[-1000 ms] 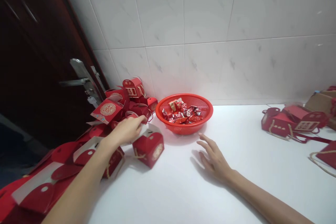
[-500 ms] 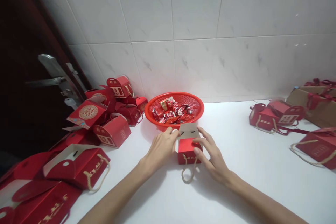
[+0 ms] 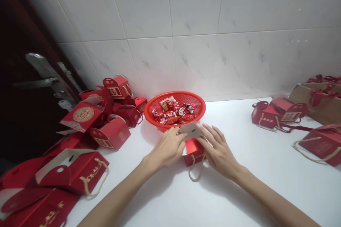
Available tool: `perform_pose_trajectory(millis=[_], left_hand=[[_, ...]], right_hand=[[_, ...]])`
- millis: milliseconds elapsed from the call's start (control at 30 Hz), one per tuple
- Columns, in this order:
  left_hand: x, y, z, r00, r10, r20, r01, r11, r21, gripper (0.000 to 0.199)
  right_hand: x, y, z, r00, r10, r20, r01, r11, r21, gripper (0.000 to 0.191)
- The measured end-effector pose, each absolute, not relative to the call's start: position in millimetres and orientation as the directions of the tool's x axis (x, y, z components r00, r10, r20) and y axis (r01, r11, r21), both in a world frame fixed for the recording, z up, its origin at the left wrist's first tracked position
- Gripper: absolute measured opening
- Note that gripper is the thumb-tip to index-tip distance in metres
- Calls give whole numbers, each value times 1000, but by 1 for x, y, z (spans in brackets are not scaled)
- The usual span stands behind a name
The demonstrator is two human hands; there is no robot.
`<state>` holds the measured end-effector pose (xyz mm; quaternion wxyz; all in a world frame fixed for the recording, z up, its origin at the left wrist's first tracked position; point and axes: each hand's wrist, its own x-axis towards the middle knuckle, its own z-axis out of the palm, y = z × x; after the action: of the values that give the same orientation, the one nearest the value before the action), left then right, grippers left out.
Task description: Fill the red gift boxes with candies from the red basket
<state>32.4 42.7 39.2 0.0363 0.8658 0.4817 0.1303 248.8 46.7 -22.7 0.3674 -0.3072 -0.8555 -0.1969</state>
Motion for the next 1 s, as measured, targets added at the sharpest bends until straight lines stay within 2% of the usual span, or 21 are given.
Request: perform_pose_trajectory(millis=[100,167,233,300,400,433,533,633,667,767,867,1000], left_hand=[[36,43,39,541,821,184,769,-571,287,25],[34,45,35,581,768,268,689,-640,341,28],[31,46,31,628,692,356,602,-722,340,17],[28,46,28,692,609,387,538,-793,285,6],[27,44,29,747,547,377,512,-836,200,7],[26,42,30,748,549,372,516,-834,193,6],[25,39,30,714,609,347,556,-793,249,28],[20,37,31,618,722,311,641,-692,332,42],[18,36,32,588,757,285,674,-653,346,42],[12,33,37,554,818,156,752,-571,330,24],[5,32,48,577,814,70,760,-567,317,39],[-3,47,76,600,786,146,659,-590,466,28]], right_hand=[[253,48,-19,-597,378,708,616,781,102,51],[258,47,-14,-599,384,702,569,822,35,56],[263,46,-9,-559,392,730,528,848,-51,54],[268,45,-5,-508,405,760,499,858,-123,43],[272,45,-2,-452,427,783,492,852,-180,14],[272,45,-2,-435,437,787,494,847,-196,16],[272,45,-2,-404,506,762,488,824,-288,27],[272,43,-1,-452,595,665,484,790,-378,16],[271,43,-2,-480,608,632,487,784,-384,17],[267,41,-10,-544,610,576,509,786,-352,31],[259,40,-22,-554,602,576,519,790,-326,37],[253,37,-29,-511,556,656,486,816,-314,40]])
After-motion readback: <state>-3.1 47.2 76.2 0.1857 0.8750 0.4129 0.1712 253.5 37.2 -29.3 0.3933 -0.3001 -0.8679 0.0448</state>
